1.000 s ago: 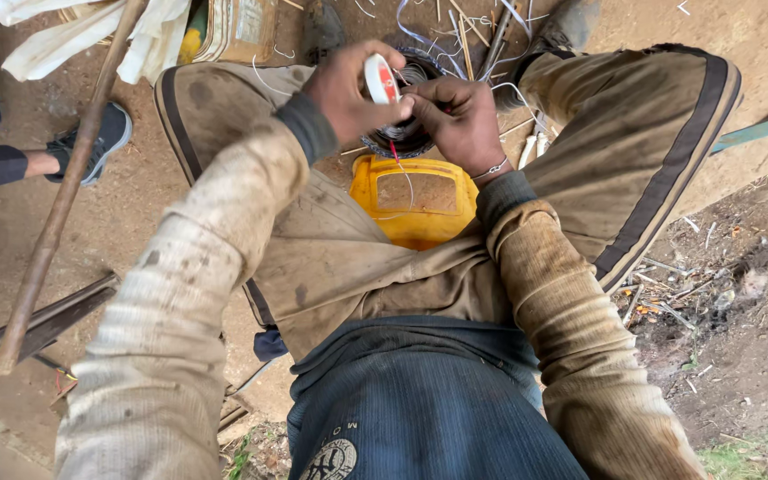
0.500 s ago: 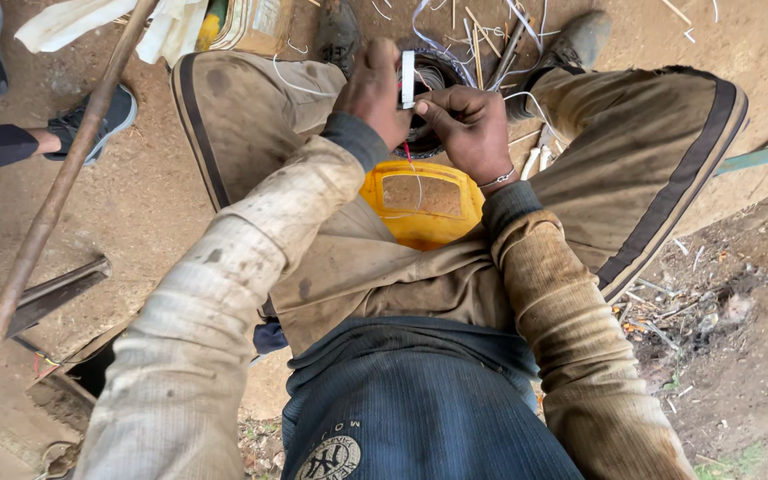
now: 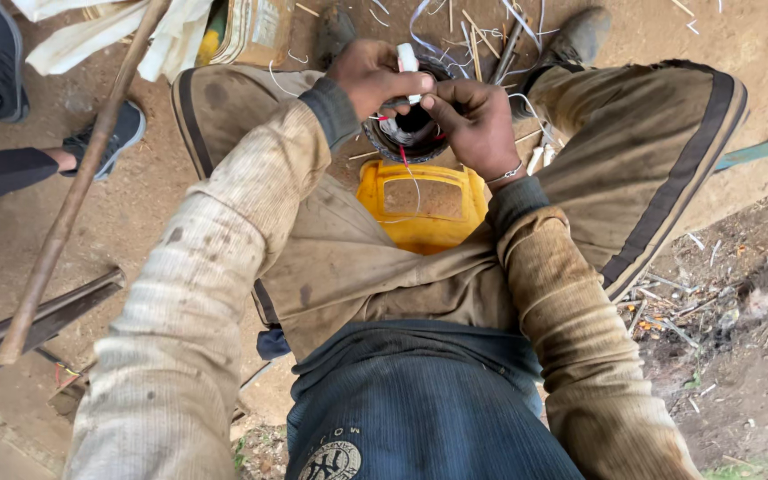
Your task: The person sits on the ground with a bucket-like container holding red and white wires between their legs. They pull tape from a roll of white electrical tape and wrap it around the wires, working section by section while occasionally repositioning the wires in the container.
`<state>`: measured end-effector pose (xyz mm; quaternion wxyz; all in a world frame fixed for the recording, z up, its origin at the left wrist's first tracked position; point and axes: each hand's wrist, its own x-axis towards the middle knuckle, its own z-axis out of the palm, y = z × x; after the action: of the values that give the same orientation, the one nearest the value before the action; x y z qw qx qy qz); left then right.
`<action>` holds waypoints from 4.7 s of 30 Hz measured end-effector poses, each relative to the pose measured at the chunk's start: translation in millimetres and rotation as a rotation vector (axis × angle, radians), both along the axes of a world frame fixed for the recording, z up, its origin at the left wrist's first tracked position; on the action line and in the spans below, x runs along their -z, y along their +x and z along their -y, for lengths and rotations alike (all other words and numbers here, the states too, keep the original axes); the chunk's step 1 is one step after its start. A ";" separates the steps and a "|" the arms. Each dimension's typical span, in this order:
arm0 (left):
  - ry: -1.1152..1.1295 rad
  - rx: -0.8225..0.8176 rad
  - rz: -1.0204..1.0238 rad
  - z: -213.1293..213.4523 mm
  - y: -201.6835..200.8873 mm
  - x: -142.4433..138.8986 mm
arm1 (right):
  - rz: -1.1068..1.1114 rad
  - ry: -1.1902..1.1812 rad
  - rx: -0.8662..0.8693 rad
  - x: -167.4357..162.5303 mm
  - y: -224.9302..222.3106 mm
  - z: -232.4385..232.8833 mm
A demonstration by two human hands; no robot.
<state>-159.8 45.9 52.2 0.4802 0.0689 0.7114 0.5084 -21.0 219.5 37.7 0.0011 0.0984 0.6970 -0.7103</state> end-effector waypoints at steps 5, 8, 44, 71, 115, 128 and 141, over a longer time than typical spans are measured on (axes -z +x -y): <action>0.327 -0.062 -0.208 7.6 20.8 -7.9 | -0.007 -0.026 0.038 2.2 -2.5 -4.1; 0.357 0.137 -0.630 23.9 40.2 -21.3 | 0.003 -0.037 0.053 3.4 -2.0 -4.0; 0.220 0.099 -0.727 12.3 31.6 -10.8 | 0.029 -0.066 -0.029 -11.1 0.7 0.7; 0.267 -0.046 0.059 16.6 23.8 16.7 | 0.111 -0.068 -0.069 -10.3 1.9 3.5; 0.074 0.025 -0.076 12.4 8.8 0.6 | -0.163 0.232 -0.109 -17.8 -0.1 3.2; 0.335 0.239 -0.872 41.1 59.1 -26.6 | -0.043 0.158 0.030 -11.4 -1.1 11.4; -0.306 0.119 -0.662 3.3 54.6 20.1 | -0.035 0.147 -0.029 -12.9 0.5 7.9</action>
<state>-105.2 42.6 32.1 0.2573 0.1982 0.8910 0.3174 -20.5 211.6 50.5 -0.0078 0.0757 0.7485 -0.6588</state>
